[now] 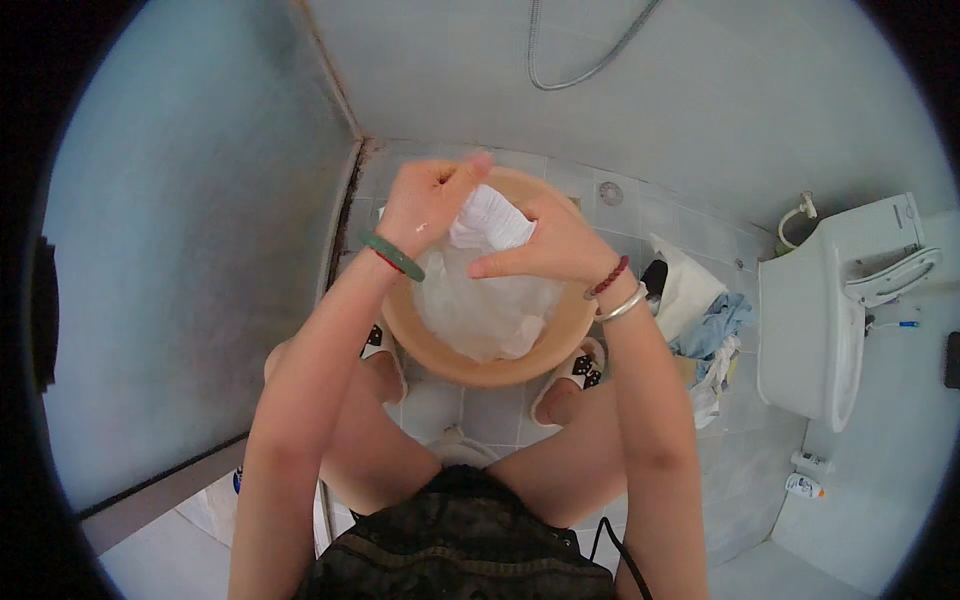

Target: The person hand-washes laundry by wringing and scrubbing white clothes in a washbasin of soapy water, applying a bar of soap onto the fabric, and lathering it by hand.

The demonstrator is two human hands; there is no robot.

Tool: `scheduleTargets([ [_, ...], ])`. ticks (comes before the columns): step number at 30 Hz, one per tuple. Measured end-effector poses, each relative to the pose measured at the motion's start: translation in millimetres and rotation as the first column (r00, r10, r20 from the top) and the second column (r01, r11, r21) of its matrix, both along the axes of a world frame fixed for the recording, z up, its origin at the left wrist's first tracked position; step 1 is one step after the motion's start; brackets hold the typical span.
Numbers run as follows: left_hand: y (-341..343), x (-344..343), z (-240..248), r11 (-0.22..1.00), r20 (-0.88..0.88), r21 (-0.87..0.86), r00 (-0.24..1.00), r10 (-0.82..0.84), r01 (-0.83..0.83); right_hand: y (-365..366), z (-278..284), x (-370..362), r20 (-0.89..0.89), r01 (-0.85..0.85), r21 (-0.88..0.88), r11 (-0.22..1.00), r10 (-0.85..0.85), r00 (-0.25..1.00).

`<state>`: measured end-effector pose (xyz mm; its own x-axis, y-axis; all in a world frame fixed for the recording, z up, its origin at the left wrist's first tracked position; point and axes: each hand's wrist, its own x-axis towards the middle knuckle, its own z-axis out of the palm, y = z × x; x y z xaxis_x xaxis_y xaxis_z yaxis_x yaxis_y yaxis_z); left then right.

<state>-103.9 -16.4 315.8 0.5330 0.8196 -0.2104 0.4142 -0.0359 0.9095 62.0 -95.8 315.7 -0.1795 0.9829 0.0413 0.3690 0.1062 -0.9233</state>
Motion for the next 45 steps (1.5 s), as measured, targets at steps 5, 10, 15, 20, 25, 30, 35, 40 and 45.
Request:
scheduleTargets([
  [5, 3, -3, -26, 0.951, 0.219, 0.174, 0.931, -0.29, 0.255, -3, 7, 23, -0.321, -0.077, -0.184, 0.98, 0.014, 0.947],
  [10, 3, -19, -19, 0.903, 0.175, 0.197, 0.893, -0.415, 0.381, 3, 16, 25, -0.793, 0.22, -0.18, 0.959, -0.274, 0.545],
  [15, 9, -24, -9, 0.93, 0.114, 0.211, 0.937, -0.33, 0.302, 16, 10, 38, -0.863, 0.238, -0.227, 0.944, -0.308, 0.401],
  [20, 19, -20, -23, 0.951, 0.054, 0.206, 0.968, -0.246, 0.23, 20, -1, 64, -0.886, 0.247, -0.307, 0.919, -0.37, 0.277],
  [25, 12, 3, -25, 0.989, 0.509, -0.138, 0.853, 0.12, -0.058, 19, 19, 37, -0.849, 0.368, -0.274, 0.889, -0.403, 0.342],
  [30, -4, 42, -59, 0.883, 0.671, -0.463, 0.622, 0.403, -0.074, 16, 1, -41, -0.228, 0.469, 0.551, 0.69, -0.416, 0.88],
  [35, -19, 51, -62, 0.759, 0.692, -0.583, 0.668, 0.276, 0.29, 20, -31, -29, 0.163, 0.392, 0.615, 0.684, -0.597, 0.786],
  [40, -21, 51, -89, 0.771, 0.574, -0.636, 0.685, 0.448, 0.029, 16, -28, -58, -0.021, 0.733, 0.251, 0.633, -0.753, 0.657],
  [45, -25, 34, -47, 0.849, 0.303, -0.528, 0.936, 0.18, 0.007, -2, -29, -63, 0.077, 0.533, 0.509, 0.676, -0.653, 0.754],
])
